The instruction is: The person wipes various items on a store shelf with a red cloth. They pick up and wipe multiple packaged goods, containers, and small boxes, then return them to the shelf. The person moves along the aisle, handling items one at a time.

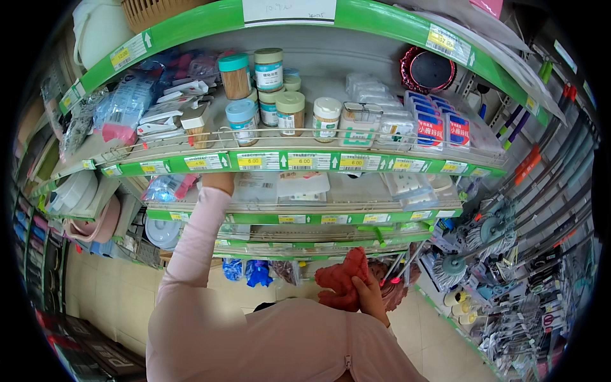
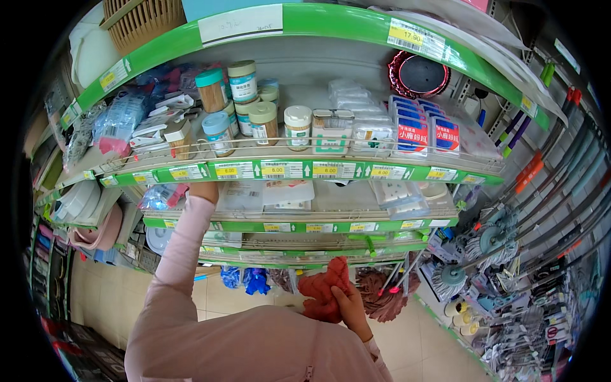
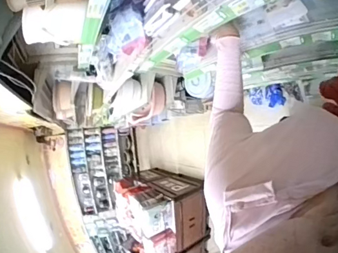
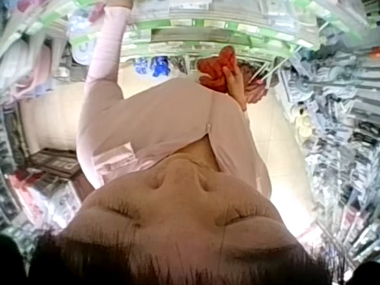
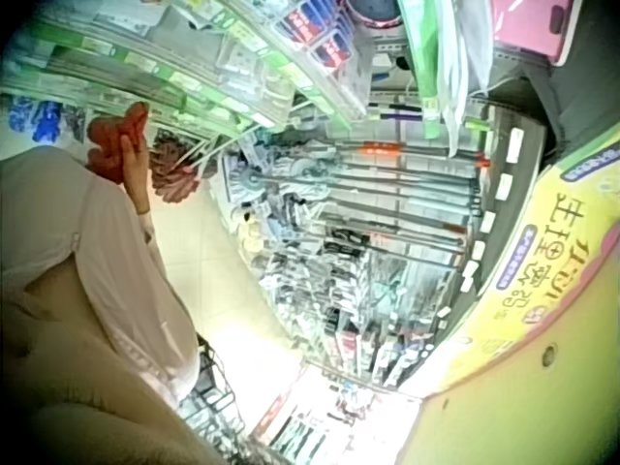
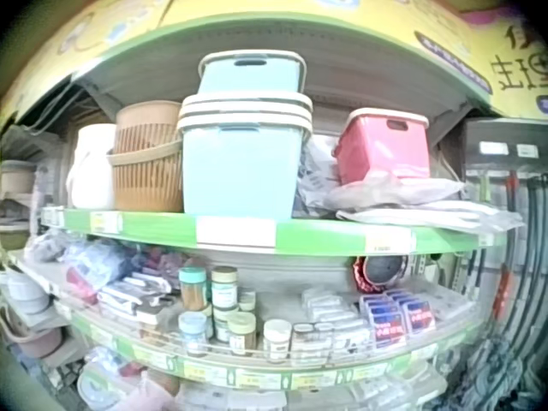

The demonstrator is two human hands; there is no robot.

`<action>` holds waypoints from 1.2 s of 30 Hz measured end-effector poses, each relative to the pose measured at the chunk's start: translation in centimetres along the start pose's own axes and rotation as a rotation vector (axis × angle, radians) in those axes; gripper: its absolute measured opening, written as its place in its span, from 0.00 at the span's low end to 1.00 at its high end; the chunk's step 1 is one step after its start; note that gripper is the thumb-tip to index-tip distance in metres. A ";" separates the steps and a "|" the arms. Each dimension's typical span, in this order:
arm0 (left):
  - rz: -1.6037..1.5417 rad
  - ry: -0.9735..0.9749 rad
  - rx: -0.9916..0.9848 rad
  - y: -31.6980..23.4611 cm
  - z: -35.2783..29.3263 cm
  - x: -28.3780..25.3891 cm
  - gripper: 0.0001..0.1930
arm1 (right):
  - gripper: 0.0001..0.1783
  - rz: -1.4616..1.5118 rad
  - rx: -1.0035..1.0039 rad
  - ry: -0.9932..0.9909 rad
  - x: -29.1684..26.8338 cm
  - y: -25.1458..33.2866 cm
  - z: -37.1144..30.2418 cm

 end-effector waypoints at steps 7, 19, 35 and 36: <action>-0.723 0.156 0.293 -9.5 -2.7 -12.9 0.24 | 0.19 0.049 -0.102 -0.160 -2.3 0.7 1.2; -1.585 0.510 -0.762 -16.7 -10.1 -11.0 0.16 | 0.24 0.577 -0.370 -0.442 -4.7 10.8 1.9; -2.333 0.762 -0.808 -25.7 -10.4 -12.2 0.26 | 0.26 -0.955 -1.123 0.094 7.4 11.9 -3.4; -2.084 0.615 -0.500 -25.5 -10.0 -12.3 0.25 | 0.26 -0.999 -1.166 0.054 7.2 11.8 -3.3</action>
Point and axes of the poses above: each hand's wrist, its own z-axis towards the middle knuckle, its own x-axis out of the palm, y = z × x, the point moved 7 cm from there along z, towards the middle knuckle, and after that the axes turned 15 degrees about -y, right-handed, at the moved point
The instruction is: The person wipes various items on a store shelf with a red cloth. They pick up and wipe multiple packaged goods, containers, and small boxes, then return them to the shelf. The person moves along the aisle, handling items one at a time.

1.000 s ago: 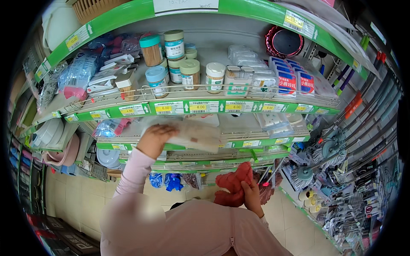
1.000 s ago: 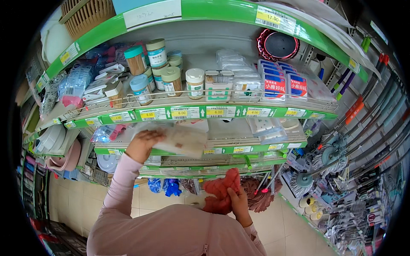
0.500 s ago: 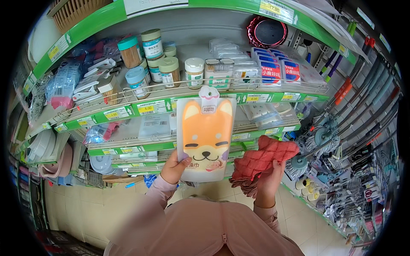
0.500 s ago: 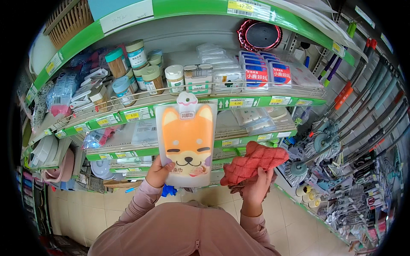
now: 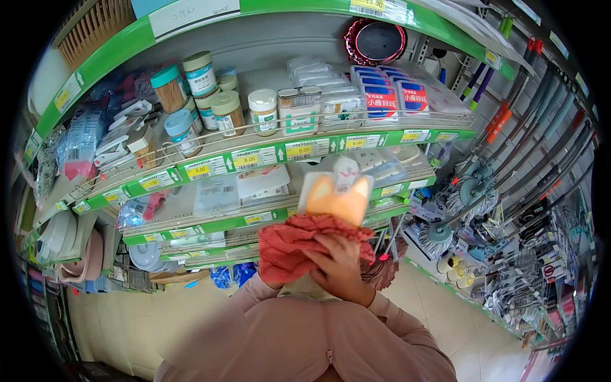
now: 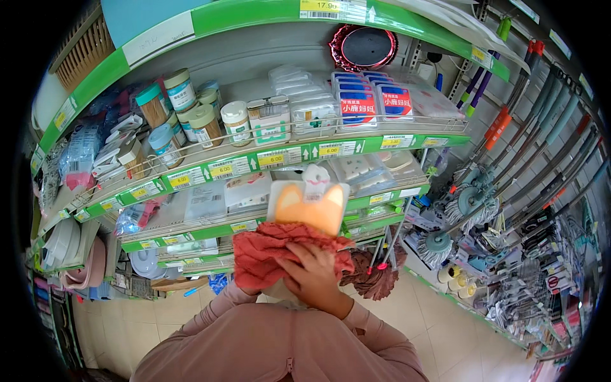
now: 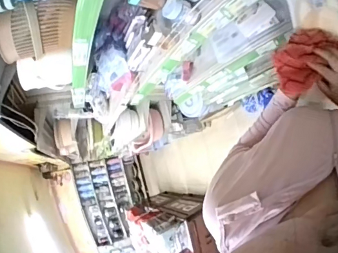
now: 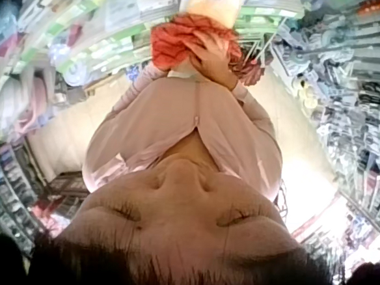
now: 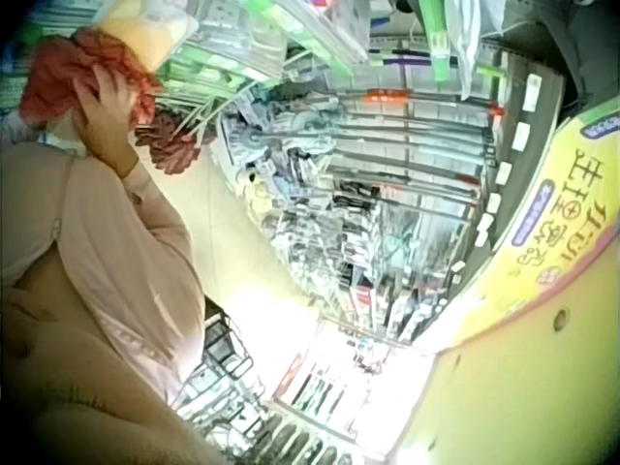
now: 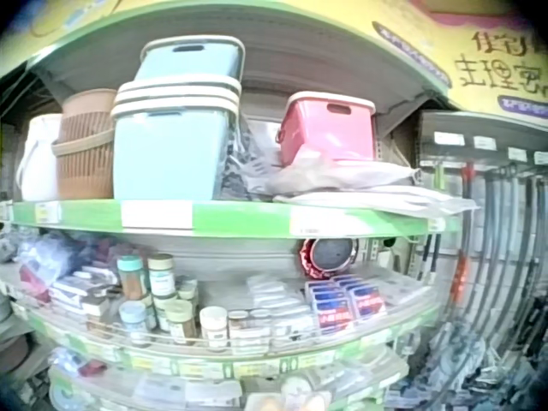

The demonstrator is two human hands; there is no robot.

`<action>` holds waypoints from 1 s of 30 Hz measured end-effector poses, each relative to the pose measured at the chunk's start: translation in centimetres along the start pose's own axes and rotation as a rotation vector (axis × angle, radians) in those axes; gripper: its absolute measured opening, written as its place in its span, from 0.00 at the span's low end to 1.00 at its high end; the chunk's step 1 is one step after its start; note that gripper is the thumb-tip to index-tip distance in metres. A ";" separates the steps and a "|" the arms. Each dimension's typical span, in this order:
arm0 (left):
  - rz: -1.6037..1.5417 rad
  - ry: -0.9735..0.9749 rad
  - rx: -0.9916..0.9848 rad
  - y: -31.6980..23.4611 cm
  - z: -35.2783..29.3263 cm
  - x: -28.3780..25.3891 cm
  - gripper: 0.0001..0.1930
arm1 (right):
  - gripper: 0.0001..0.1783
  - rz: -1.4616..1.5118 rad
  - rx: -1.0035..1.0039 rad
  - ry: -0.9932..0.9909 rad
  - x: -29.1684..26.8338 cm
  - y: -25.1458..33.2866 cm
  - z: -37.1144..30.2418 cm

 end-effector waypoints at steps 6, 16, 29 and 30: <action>0.244 0.049 -0.354 2.9 -3.0 -1.1 0.20 | 0.29 0.023 0.209 -0.570 -6.1 -4.4 3.5; 0.116 -0.102 -0.056 0.1 -0.3 -0.7 0.23 | 0.30 -0.066 -0.073 -0.167 -0.1 -1.3 1.4; 0.185 -0.048 0.068 -3.9 -1.1 0.3 0.24 | 0.30 0.003 -0.211 -0.142 3.4 1.3 -3.8; 0.462 0.030 0.255 -3.7 -0.8 0.6 0.22 | 0.31 -0.013 -0.176 -0.107 2.7 0.3 -2.9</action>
Point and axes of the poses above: each hand's wrist, its own z-axis towards the middle knuckle, its own x-axis out of the palm, y = z × x, the point moved 7 cm from there along z, towards the middle knuckle, and after that the axes turned 15 degrees about -y, right-handed, at the moved point
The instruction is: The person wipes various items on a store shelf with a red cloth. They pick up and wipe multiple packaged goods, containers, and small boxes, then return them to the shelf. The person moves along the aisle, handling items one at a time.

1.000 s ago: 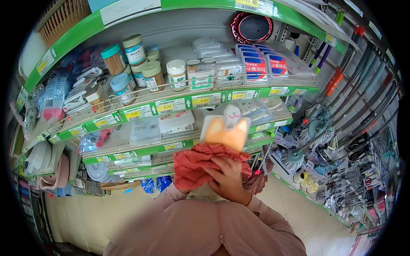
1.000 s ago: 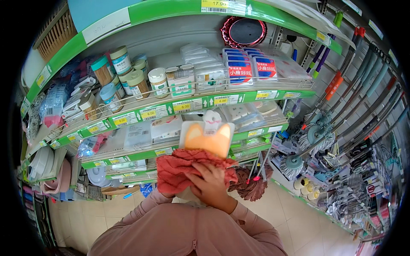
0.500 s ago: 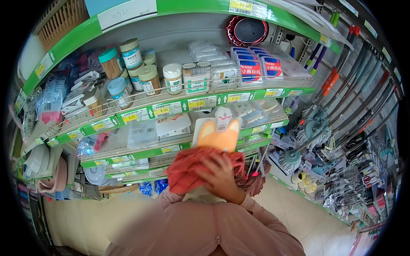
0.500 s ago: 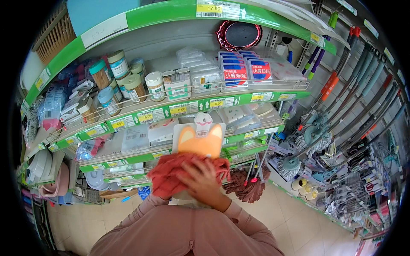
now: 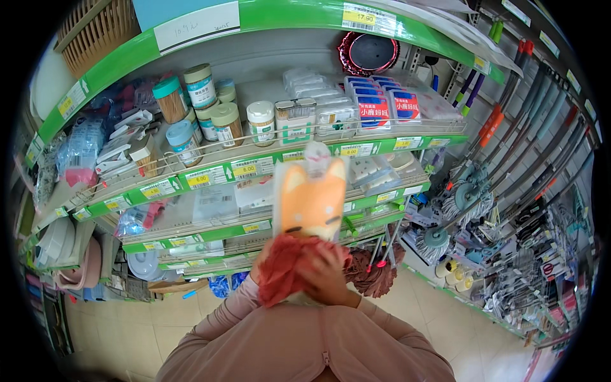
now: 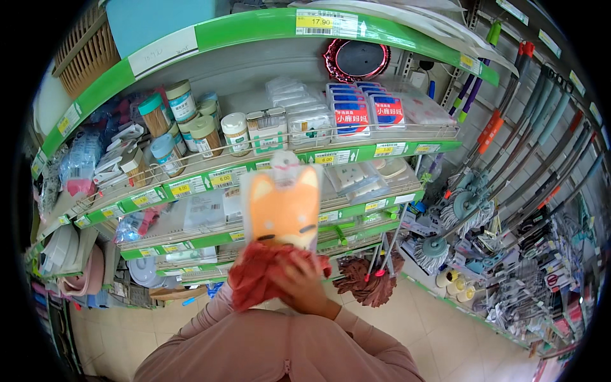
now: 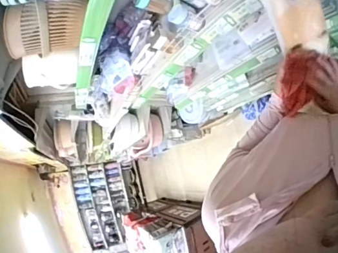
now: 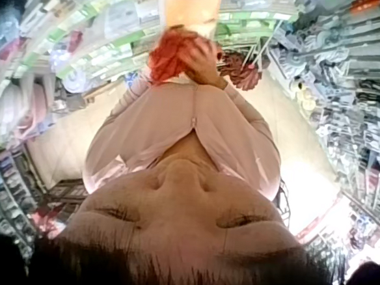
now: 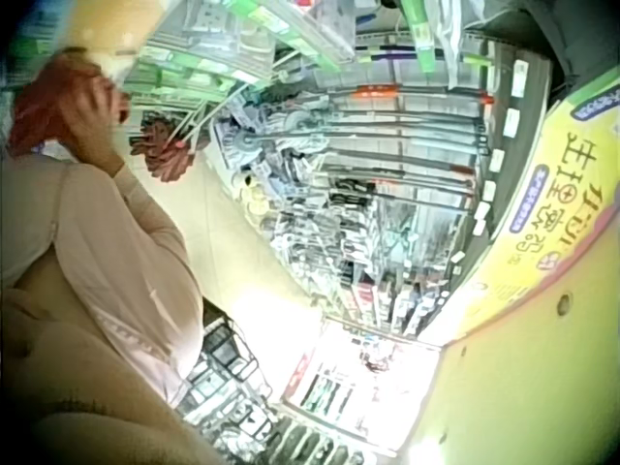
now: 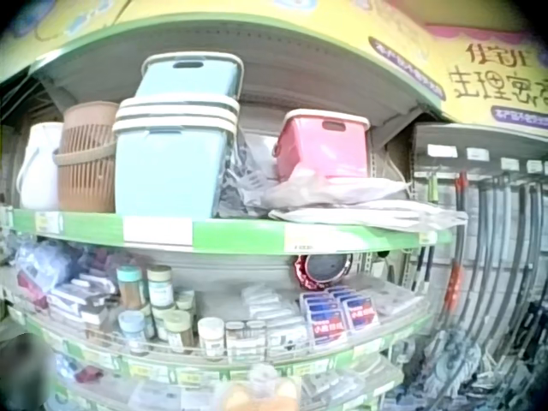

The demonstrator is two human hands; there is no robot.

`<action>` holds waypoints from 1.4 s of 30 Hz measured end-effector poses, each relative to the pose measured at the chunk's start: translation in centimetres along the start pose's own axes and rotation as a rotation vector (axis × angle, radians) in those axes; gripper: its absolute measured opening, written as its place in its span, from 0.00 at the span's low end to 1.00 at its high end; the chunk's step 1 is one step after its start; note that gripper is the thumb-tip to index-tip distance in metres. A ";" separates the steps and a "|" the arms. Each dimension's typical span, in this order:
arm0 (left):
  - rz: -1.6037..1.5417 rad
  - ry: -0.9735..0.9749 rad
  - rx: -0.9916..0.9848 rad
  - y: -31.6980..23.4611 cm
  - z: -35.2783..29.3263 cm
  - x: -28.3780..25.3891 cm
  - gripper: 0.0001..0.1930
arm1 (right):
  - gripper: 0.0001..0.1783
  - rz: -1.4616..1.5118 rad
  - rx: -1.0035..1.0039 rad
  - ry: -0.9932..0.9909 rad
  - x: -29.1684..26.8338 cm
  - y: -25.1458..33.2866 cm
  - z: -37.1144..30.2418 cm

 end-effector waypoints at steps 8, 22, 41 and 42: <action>-0.159 0.183 -0.478 4.7 -3.1 2.4 0.17 | 0.28 0.193 0.551 -0.434 -6.8 -5.2 5.4; -0.068 0.085 -0.466 7.6 -4.3 0.6 0.15 | 0.35 -0.052 0.368 -0.332 -2.6 -7.8 -0.3; -0.211 0.051 -0.665 12.4 -7.2 -1.0 0.17 | 0.39 0.020 0.401 -0.126 0.2 -5.5 -2.3; -0.108 0.097 -0.657 11.4 -7.0 -0.2 0.18 | 0.38 -0.036 0.445 -0.204 -0.5 -6.4 -2.3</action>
Point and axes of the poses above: each hand's wrist, its own z-axis towards the middle knuckle, its own x-axis out of the palm, y = z × x, the point moved 7 cm from there along z, towards the middle knuckle, and after that the axes turned 15 degrees about -y, right-handed, at the moved point
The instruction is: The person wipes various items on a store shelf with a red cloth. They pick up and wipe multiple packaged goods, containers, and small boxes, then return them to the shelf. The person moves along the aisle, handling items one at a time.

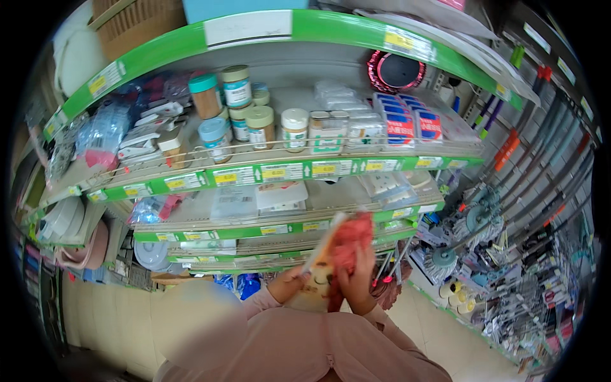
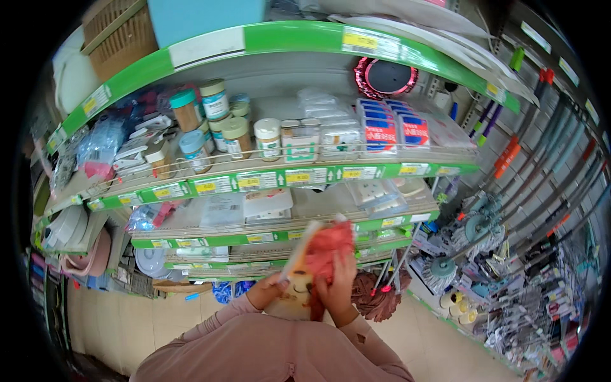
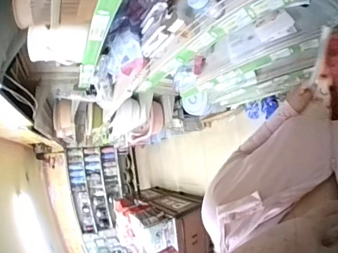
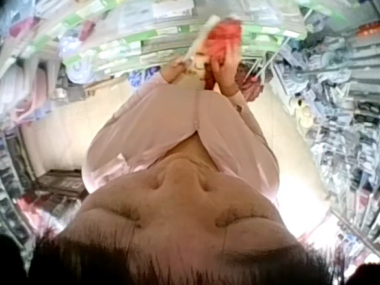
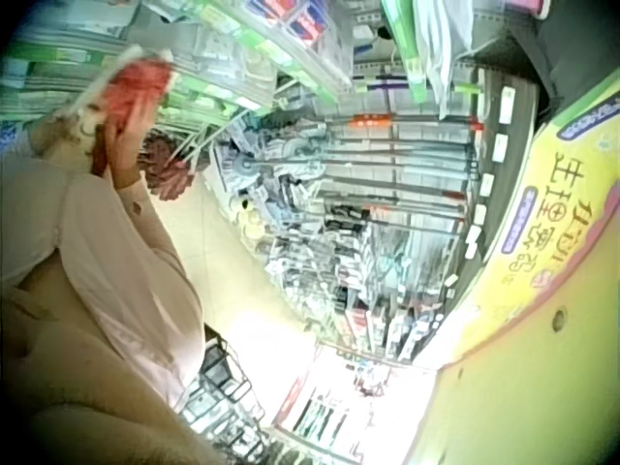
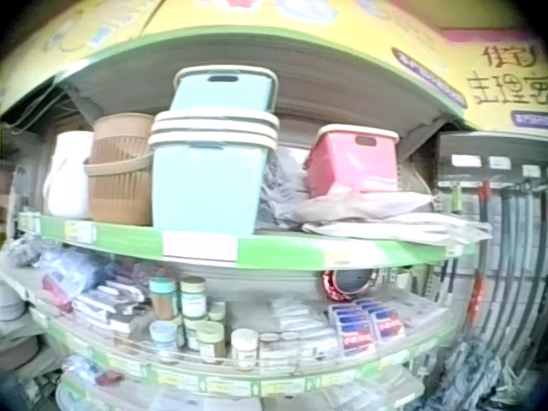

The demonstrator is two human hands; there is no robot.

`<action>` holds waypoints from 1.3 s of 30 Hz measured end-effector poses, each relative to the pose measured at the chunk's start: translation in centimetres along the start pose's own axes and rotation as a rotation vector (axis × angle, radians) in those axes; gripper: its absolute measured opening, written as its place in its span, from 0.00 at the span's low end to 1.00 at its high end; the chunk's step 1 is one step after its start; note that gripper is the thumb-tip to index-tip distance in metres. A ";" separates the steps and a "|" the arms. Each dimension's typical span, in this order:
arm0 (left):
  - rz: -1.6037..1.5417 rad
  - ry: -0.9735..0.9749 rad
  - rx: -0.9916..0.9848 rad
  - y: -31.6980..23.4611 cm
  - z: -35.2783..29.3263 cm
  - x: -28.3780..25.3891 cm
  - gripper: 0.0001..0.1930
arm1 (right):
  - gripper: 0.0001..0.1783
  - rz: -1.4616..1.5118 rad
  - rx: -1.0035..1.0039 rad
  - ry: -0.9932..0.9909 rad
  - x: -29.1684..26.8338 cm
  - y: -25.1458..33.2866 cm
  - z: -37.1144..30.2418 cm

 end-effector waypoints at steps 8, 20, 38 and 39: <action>-0.763 0.228 0.167 -2.9 1.9 3.1 0.20 | 0.34 0.142 -0.216 0.113 2.1 5.2 -3.3; -0.675 -0.584 0.008 -0.5 2.3 -8.3 0.15 | 0.36 0.199 0.026 0.369 2.6 3.2 -6.1; 0.222 -1.311 0.735 -4.9 7.9 -31.7 0.21 | 0.26 0.369 0.336 0.351 1.5 -1.2 -7.6; 0.185 -1.250 0.679 -5.4 7.0 -28.7 0.20 | 0.25 0.381 0.413 0.327 1.3 -2.0 -8.2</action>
Point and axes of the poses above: each hand's wrist, its own z-axis towards the middle knuckle, its own x-axis out of the palm, y = z × x, the point moved 7 cm from there along z, towards the middle knuckle, and after that the axes turned 15 degrees about -y, right-handed, at the moved point
